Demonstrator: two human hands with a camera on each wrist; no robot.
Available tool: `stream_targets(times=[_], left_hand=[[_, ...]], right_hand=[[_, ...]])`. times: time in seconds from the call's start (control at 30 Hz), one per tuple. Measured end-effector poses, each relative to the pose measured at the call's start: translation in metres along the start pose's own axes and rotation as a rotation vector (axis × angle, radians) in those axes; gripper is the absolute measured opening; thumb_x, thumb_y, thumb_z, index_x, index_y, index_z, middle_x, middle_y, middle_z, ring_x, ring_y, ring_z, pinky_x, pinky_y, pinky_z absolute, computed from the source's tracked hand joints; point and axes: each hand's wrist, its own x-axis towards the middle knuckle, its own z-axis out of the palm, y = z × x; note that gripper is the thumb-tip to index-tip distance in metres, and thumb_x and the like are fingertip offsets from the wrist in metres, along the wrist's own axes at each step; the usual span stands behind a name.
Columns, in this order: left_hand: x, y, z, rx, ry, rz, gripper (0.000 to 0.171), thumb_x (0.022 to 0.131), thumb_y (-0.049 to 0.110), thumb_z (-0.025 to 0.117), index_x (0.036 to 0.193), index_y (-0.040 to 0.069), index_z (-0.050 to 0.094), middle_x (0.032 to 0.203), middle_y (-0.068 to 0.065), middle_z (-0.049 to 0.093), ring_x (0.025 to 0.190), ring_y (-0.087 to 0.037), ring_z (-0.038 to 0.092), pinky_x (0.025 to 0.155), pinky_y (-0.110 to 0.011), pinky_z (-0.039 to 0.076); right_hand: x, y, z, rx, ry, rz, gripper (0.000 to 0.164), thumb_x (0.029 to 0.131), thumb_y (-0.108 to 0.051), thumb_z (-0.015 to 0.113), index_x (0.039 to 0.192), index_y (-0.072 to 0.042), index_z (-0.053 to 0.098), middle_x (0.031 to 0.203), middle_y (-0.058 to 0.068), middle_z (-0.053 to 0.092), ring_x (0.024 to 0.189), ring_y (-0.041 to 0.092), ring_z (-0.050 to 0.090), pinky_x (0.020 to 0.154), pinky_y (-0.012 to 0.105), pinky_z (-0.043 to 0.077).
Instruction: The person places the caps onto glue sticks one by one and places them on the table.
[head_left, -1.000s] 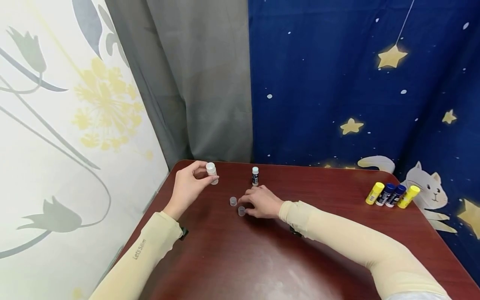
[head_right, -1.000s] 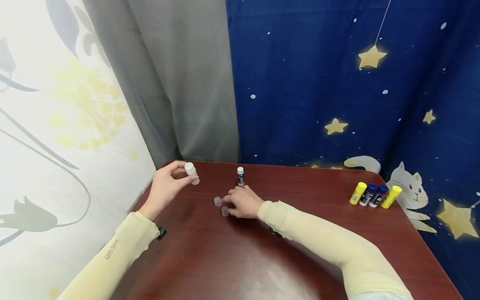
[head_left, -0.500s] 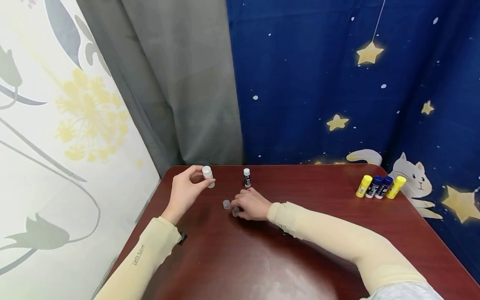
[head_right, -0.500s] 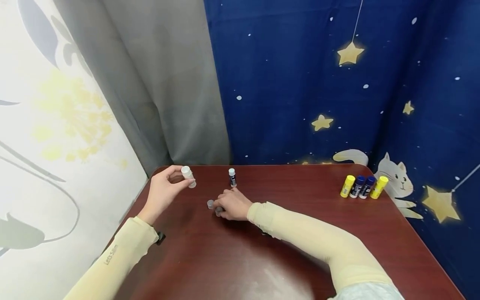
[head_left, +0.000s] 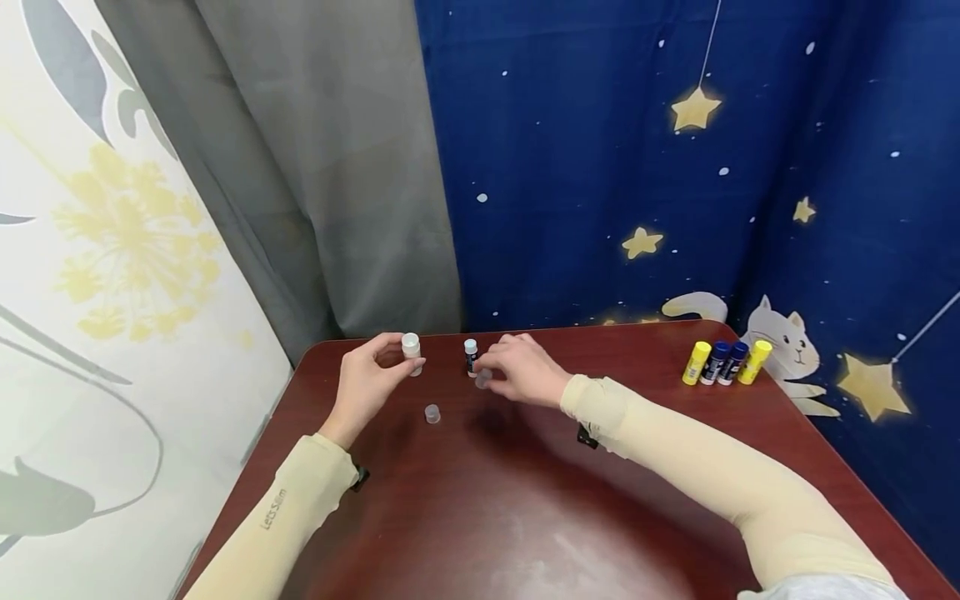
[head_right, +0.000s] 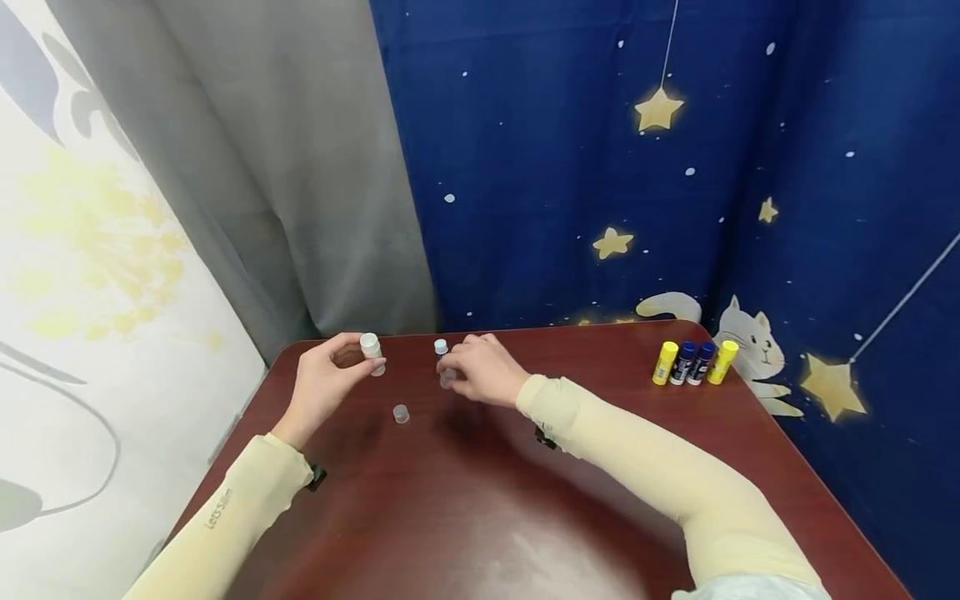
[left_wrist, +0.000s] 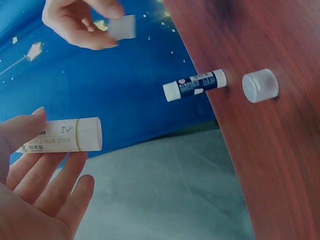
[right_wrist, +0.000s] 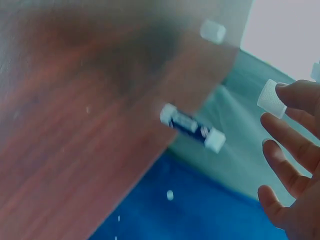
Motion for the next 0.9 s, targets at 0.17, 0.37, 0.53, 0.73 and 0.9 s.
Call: stream_targets(times=[0.17,0.37,0.53,0.73,0.9], left_hand=[[0.004,0.005,0.006,0.009,-0.021,0.041,0.034,0.082,0.026,0.086,0.112,0.029,0.073,0.100,0.009,0.074,0.091,-0.014,0.072,0.079,-0.024,0.056],[0.004,0.007,0.014,0.012,-0.047,0.053,0.035,0.085,0.026,0.084,0.118,0.028,0.073,0.105,0.007,0.074,0.090,-0.014,0.072,0.077,-0.025,0.057],[0.001,0.008,0.020,0.021,-0.052,0.042,0.039,0.085,0.030,0.083,0.122,0.026,0.072,0.108,0.005,0.073,0.092,-0.012,0.071,0.075,-0.026,0.058],[0.002,0.011,0.026,0.056,-0.038,0.052,0.039,0.086,0.033,0.082,0.123,0.028,0.072,0.113,0.008,0.072,0.098,-0.010,0.068,0.079,-0.031,0.058],[0.006,0.015,0.035,0.056,-0.054,0.075,0.039,0.087,0.032,0.082,0.124,0.027,0.072,0.116,0.007,0.071,0.102,-0.013,0.067,0.082,-0.038,0.057]], right_hand=[[-0.015,0.013,-0.026,0.029,0.047,0.057,0.018,0.088,-0.027,0.078,0.105,-0.032,0.074,0.095,-0.018,0.069,0.094,0.011,0.055,0.087,0.042,0.043],[-0.046,0.022,-0.061,0.018,0.111,0.133,0.022,0.088,-0.027,0.080,0.109,-0.029,0.074,0.097,-0.015,0.070,0.097,0.014,0.057,0.090,0.046,0.043],[-0.074,0.027,-0.083,-0.004,0.182,0.185,0.026,0.086,-0.026,0.082,0.111,-0.026,0.075,0.100,-0.011,0.071,0.096,0.016,0.058,0.087,0.047,0.044],[-0.094,0.031,-0.093,-0.013,0.223,0.226,0.026,0.085,-0.025,0.083,0.110,-0.027,0.075,0.099,-0.010,0.071,0.093,0.015,0.058,0.083,0.044,0.044],[-0.103,0.034,-0.094,-0.017,0.226,0.255,0.025,0.085,-0.025,0.082,0.109,-0.027,0.076,0.100,-0.009,0.072,0.093,0.015,0.058,0.082,0.043,0.045]])
